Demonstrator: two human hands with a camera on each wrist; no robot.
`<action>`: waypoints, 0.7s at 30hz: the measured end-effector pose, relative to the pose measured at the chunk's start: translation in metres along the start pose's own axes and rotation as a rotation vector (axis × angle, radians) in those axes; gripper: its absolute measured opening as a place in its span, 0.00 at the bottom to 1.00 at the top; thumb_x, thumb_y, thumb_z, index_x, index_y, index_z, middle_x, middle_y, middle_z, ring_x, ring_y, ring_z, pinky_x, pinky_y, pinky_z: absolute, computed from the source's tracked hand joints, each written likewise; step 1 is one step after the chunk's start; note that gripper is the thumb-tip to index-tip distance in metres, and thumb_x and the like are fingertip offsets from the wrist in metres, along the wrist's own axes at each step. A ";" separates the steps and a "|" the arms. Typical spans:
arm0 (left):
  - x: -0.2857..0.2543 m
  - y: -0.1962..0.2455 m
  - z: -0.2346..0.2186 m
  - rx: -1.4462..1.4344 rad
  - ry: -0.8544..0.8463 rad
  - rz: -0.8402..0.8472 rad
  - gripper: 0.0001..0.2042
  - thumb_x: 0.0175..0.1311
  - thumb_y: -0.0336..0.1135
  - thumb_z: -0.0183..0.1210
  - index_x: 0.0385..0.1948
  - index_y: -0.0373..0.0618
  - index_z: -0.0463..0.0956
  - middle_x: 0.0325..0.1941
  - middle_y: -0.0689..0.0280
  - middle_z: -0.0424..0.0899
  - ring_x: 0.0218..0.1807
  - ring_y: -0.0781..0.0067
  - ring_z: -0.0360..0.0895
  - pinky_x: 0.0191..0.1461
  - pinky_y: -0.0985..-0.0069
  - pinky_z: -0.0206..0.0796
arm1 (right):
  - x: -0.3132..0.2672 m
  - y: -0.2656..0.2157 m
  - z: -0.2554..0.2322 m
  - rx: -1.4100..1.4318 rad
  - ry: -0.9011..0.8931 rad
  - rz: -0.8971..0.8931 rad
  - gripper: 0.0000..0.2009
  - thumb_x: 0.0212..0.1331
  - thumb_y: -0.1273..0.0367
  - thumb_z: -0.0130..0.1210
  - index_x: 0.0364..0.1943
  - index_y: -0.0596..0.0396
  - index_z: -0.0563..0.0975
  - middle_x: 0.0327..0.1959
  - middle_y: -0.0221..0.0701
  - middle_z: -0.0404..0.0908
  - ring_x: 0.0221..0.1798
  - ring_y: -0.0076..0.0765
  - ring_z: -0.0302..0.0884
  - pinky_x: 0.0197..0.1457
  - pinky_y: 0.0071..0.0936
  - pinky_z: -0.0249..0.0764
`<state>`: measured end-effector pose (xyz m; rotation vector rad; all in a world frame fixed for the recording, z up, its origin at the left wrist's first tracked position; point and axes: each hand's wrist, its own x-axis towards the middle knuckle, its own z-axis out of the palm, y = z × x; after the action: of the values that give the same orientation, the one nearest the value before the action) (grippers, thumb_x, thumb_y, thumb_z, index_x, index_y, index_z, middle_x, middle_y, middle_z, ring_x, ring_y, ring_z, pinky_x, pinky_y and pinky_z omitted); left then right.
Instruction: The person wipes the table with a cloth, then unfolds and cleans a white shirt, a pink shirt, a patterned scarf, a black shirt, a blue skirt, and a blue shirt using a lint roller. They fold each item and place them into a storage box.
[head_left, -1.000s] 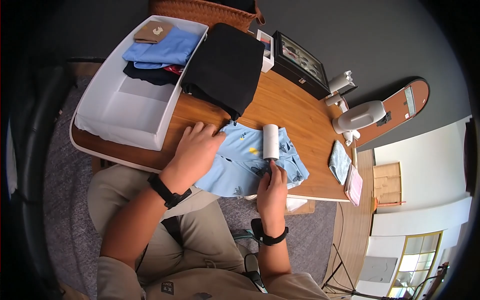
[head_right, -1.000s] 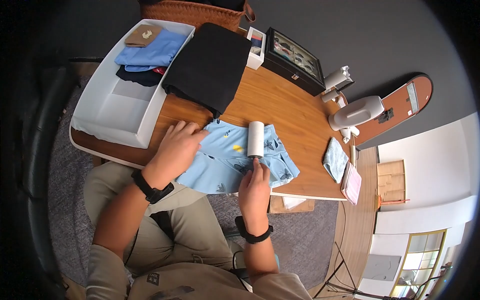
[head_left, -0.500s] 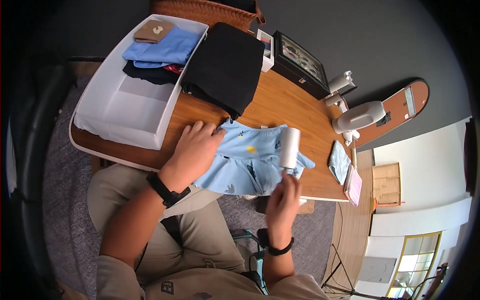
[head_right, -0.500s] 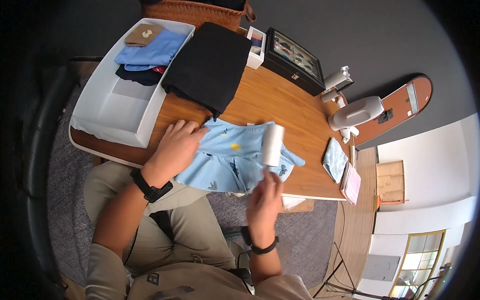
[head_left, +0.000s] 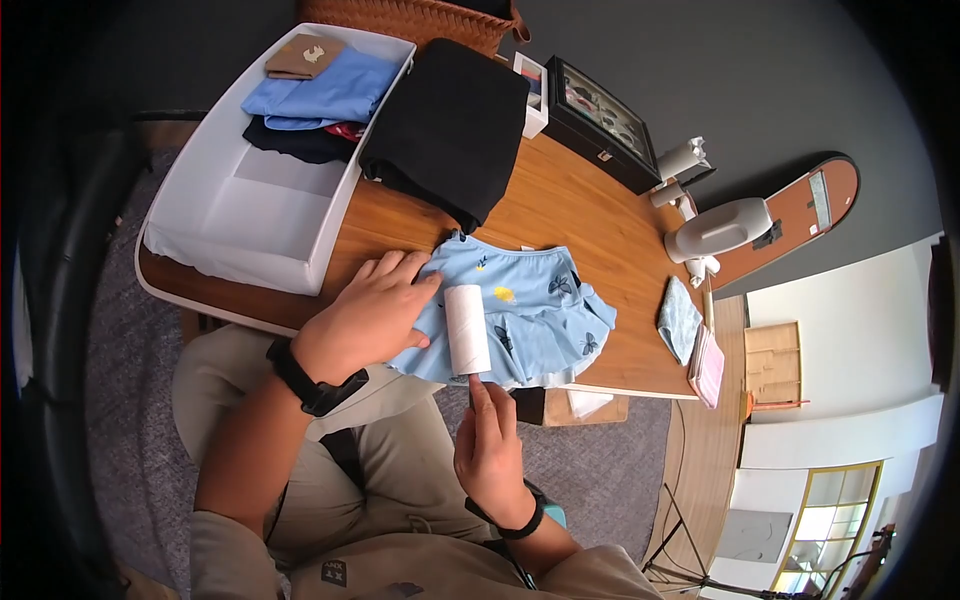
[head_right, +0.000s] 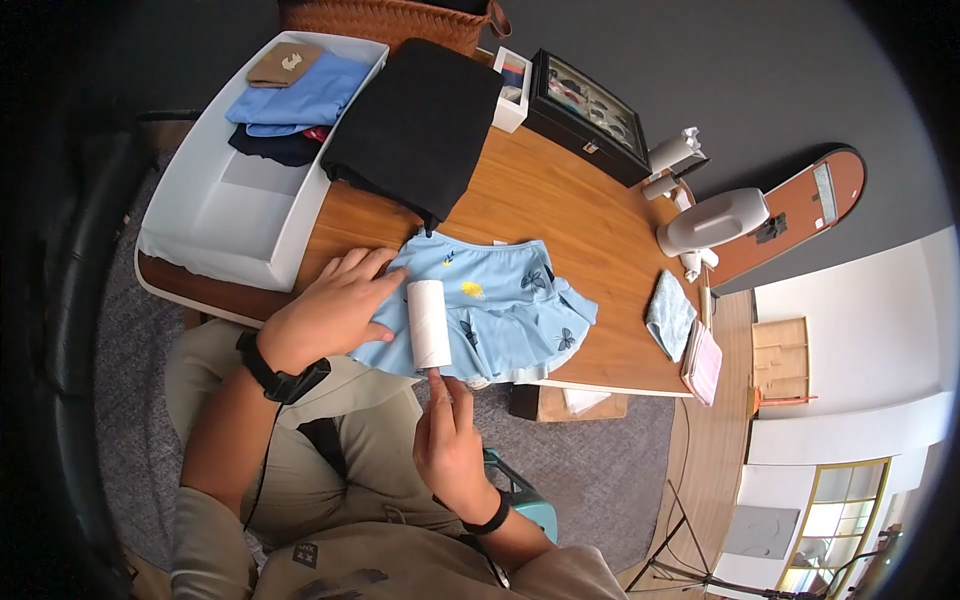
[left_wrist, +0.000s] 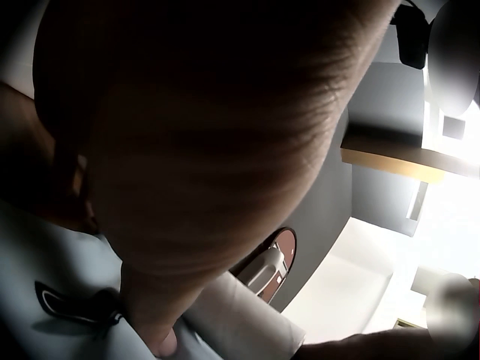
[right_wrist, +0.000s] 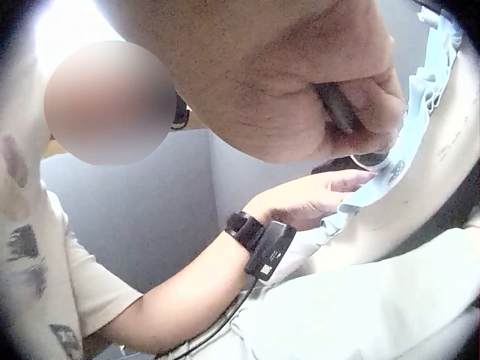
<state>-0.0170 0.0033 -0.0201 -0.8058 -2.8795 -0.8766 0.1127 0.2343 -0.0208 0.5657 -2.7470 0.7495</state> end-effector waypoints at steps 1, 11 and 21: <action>0.000 0.000 -0.001 -0.019 -0.016 -0.015 0.38 0.58 0.42 0.78 0.70 0.36 0.75 0.77 0.52 0.70 0.78 0.48 0.65 0.80 0.54 0.61 | -0.003 0.001 0.002 -0.009 -0.035 0.018 0.28 0.68 0.82 0.56 0.73 0.69 0.69 0.61 0.61 0.74 0.48 0.68 0.85 0.41 0.50 0.87; 0.003 0.005 -0.005 0.026 -0.071 -0.059 0.40 0.53 0.38 0.79 0.72 0.37 0.75 0.78 0.55 0.70 0.79 0.52 0.65 0.80 0.56 0.61 | -0.005 0.038 -0.019 -0.164 0.014 0.080 0.30 0.68 0.81 0.57 0.76 0.63 0.67 0.63 0.58 0.75 0.50 0.68 0.86 0.43 0.51 0.87; 0.005 0.005 -0.011 0.007 -0.144 -0.080 0.42 0.52 0.35 0.80 0.73 0.37 0.74 0.80 0.55 0.68 0.81 0.51 0.63 0.82 0.57 0.59 | -0.017 0.106 -0.057 -0.386 0.087 0.340 0.23 0.73 0.78 0.54 0.71 0.64 0.72 0.63 0.57 0.76 0.54 0.70 0.84 0.52 0.52 0.85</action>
<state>-0.0202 0.0029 -0.0074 -0.7889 -3.0574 -0.8495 0.0896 0.3535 -0.0246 -0.0143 -2.8284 0.2775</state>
